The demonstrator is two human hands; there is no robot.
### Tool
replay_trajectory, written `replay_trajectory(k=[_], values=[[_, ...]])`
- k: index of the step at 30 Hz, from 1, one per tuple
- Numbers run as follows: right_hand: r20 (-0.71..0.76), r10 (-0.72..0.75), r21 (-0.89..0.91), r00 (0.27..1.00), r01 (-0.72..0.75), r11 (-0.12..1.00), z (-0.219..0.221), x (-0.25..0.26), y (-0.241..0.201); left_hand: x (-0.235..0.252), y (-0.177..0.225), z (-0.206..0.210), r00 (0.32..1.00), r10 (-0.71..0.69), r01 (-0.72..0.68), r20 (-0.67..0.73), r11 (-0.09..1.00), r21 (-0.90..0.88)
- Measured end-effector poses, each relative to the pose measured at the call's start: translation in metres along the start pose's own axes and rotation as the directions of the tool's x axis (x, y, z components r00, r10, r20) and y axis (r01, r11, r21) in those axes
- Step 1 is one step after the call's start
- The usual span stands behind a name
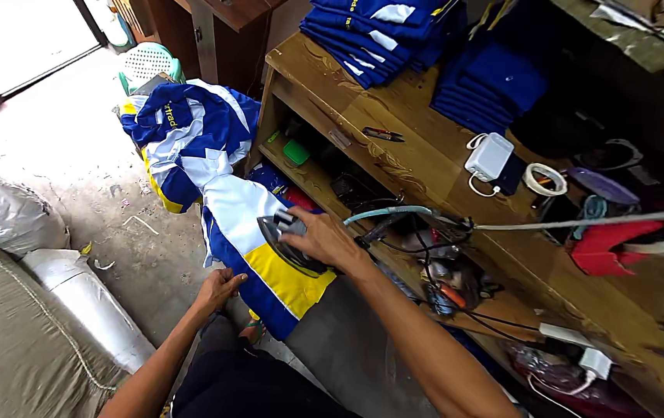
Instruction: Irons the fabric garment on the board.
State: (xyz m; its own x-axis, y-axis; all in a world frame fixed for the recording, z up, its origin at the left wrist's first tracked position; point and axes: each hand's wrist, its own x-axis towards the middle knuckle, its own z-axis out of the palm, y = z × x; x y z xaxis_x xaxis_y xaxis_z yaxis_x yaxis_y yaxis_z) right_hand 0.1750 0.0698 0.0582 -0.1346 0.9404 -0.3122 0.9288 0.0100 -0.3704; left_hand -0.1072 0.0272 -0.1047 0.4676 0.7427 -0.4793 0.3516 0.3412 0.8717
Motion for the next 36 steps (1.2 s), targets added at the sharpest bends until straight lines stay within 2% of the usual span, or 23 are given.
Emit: replay_trajectory(k=[3, 5, 7, 9, 11, 13, 15, 17, 19, 20, 21, 23, 25, 26, 28, 31, 36], values=[[0.221, -0.107, -0.153, 0.969, 0.143, 0.978, 0.007, -0.02, -0.02, -0.003, -0.002, -0.005, 0.994, 0.022, -0.004, 0.103, 0.986, -0.167], [0.275, -0.123, -0.209, 0.953, 0.185, 0.96, 0.016, -0.032, -0.04, -0.005, -0.005, -0.009, 0.986, 0.037, 0.014, 0.161, 0.953, -0.302], [0.295, -0.079, -0.241, 0.952, 0.155, 0.958, 0.018, -0.036, -0.055, -0.005, -0.009, -0.011, 0.978, 0.069, 0.017, 0.196, 0.913, -0.407], [0.235, -0.035, -0.207, 0.971, 0.086, 0.975, 0.017, -0.032, -0.055, -0.004, -0.012, -0.013, 0.973, 0.089, 0.016, 0.214, 0.895, -0.445], [0.145, 0.073, -0.134, 0.987, -0.054, 0.989, 0.009, -0.022, -0.042, -0.001, -0.014, -0.012, 0.972, 0.086, 0.023, 0.217, 0.889, -0.457], [0.052, 0.203, -0.058, 0.978, -0.2, 0.978, 0.002, -0.01, -0.023, 0.0, -0.017, -0.009, 0.975, 0.066, 0.04, 0.214, 0.887, -0.459], [-0.03, 0.276, -0.009, 0.961, -0.276, 0.961, -0.002, 0.0, -0.002, 0.0, -0.018, -0.007, 0.977, 0.05, 0.054, 0.209, 0.885, -0.463], [-0.073, 0.313, 0.021, 0.947, -0.312, 0.95, -0.004, -0.001, 0.014, 0.001, -0.013, -0.01, 0.981, 0.013, 0.058, 0.194, 0.934, -0.354], [-0.073, 0.346, 0.063, 0.935, -0.342, 0.938, -0.006, -0.013, 0.026, 0.001, 0.004, -0.017, 0.995, -0.029, 0.028, 0.096, 0.999, 0.017], [-0.06, 0.352, 0.077, 0.934, -0.347, 0.935, -0.007, -0.02, 0.03, 0.0, 0.018, -0.022, 0.999, -0.031, 0.028, 0.008, 0.974, 0.223], [-0.036, 0.346, 0.079, 0.937, -0.343, 0.936, -0.009, -0.028, 0.032, 0.001, 0.036, -0.025, 0.996, 0.016, 0.019, -0.089, 0.926, 0.376], [0.007, 0.311, 0.054, 0.95, -0.311, 0.949, -0.015, -0.04, 0.031, 0.013, 0.063, -0.029, 0.943, 0.265, -0.109, -0.202, 0.818, 0.565], [0.04, 0.244, 0.026, 0.969, -0.245, 0.969, -0.019, -0.045, 0.022, 0.043, 0.081, -0.031, 0.855, 0.494, -0.278, -0.157, 0.694, 0.664], [0.062, 0.213, 0.0, 0.975, -0.214, 0.977, -0.02, -0.042, 0.016, 0.063, 0.087, -0.032, 0.833, 0.545, -0.333, -0.096, 0.633, 0.699], [0.094, 0.19, -0.039, 0.977, -0.187, 0.982, -0.014, -0.03, 0.004, 0.099, 0.091, -0.032, 0.834, 0.551, -0.374, 0.027, 0.528, 0.763], [0.028, 0.274, 0.018, 0.961, -0.274, 0.962, -0.003, -0.009, 0.003, 0.127, 0.08, -0.039, 0.84, 0.533, -0.354, 0.103, 0.393, 0.849], [-0.066, 0.332, 0.129, 0.941, -0.321, 0.938, -0.004, -0.009, 0.035, 0.131, 0.072, -0.05, 0.822, 0.551, -0.366, 0.147, 0.313, 0.876]])
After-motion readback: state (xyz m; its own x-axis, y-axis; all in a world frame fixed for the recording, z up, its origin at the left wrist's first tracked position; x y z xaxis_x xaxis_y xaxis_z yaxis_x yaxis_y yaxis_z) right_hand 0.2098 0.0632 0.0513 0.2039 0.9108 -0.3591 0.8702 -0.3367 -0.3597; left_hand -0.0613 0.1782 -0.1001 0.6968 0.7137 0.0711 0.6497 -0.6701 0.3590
